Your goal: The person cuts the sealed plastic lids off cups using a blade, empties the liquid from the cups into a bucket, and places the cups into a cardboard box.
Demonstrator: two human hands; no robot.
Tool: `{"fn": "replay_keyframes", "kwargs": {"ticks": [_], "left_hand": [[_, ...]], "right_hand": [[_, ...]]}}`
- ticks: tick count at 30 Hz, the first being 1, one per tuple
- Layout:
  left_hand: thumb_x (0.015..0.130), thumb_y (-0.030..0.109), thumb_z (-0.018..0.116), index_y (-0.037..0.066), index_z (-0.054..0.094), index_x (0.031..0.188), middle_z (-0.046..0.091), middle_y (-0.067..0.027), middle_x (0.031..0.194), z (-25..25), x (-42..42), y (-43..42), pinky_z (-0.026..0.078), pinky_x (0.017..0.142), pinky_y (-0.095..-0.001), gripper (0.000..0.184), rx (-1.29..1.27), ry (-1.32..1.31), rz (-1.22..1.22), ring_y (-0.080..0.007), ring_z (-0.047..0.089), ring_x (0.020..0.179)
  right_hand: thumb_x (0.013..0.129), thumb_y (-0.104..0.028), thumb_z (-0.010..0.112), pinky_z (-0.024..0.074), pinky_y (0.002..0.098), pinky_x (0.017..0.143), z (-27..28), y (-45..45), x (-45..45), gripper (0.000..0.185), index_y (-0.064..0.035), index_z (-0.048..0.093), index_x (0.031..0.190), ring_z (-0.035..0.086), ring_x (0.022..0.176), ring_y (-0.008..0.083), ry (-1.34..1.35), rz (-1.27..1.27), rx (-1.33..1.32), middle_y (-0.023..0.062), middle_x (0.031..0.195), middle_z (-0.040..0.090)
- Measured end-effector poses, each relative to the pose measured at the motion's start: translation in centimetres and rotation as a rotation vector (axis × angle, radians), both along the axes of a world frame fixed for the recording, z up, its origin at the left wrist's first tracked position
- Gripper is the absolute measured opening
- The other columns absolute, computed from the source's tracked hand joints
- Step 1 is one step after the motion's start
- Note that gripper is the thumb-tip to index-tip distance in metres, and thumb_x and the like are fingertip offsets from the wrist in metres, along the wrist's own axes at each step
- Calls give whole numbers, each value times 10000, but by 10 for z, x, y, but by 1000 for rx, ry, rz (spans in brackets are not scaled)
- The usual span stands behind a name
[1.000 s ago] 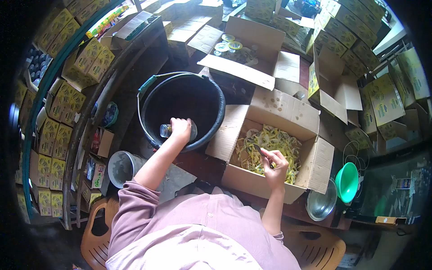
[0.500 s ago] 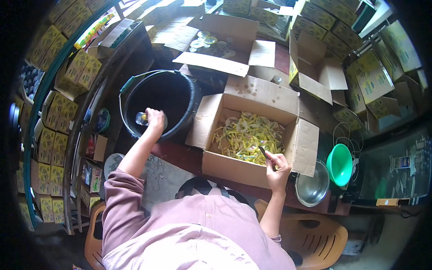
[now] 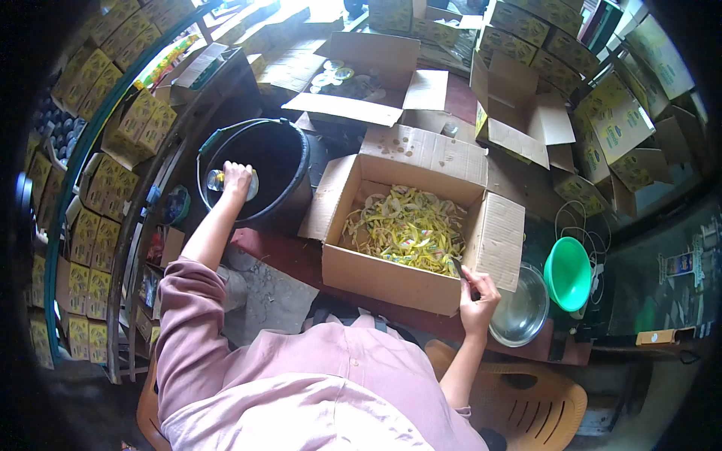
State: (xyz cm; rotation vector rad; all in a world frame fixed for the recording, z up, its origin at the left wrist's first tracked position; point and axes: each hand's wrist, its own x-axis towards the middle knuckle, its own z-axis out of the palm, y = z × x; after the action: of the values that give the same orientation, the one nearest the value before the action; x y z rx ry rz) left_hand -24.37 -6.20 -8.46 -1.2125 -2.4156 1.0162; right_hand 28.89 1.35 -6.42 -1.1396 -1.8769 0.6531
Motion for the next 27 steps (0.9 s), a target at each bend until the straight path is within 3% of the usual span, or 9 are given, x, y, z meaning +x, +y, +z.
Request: {"fn": "replay_keyframes", "kwargs": {"ticks": [3,7,10,14,17,27], "left_hand": [[731,169,612,127,548,946,619,-51,870,31,-13,-1,372,735,-358,228,107,10,34,-208,593,857],[563,243,750,117,518,992,616,-45,884,71,-12,1,385,767,-380,503,80,-11,83,-210,604,858],[525,260,766,126,531,997,615,-53,900,63,-18,3,448,713,-367,544,116,-75,75,-202,617,832],[418,394,816,87,666,773,650,-86,791,68,-5,6,507,678,-311,493,-24,-261,-42,-230,637,749],[416,424,819,104,667,800,649,-68,799,73,7,12,503,679,-304,522,-218,-309,-99,-218,634,763],[412,332,844,136,678,778,658,-32,790,60,23,36,503,669,-287,448,-384,-270,-179,-184,640,762]], "right_hand": [[667,100,592,392,238,520,0,3,6,295,-60,668,902,489,556,114,-3,-9,11,52,664,542],[672,94,592,388,245,516,-3,8,5,295,-66,668,908,484,554,116,2,7,26,52,662,538],[675,94,591,387,243,510,0,13,0,299,-72,669,911,484,554,114,21,36,32,53,667,539],[679,96,590,392,242,504,5,24,-5,307,-82,671,916,488,553,111,7,60,40,52,676,544],[680,102,589,398,243,506,14,31,-9,310,-83,671,915,493,554,109,-3,84,43,51,680,549],[677,115,571,398,237,511,9,30,-20,307,-69,665,903,494,557,107,26,123,19,59,703,557]]}}
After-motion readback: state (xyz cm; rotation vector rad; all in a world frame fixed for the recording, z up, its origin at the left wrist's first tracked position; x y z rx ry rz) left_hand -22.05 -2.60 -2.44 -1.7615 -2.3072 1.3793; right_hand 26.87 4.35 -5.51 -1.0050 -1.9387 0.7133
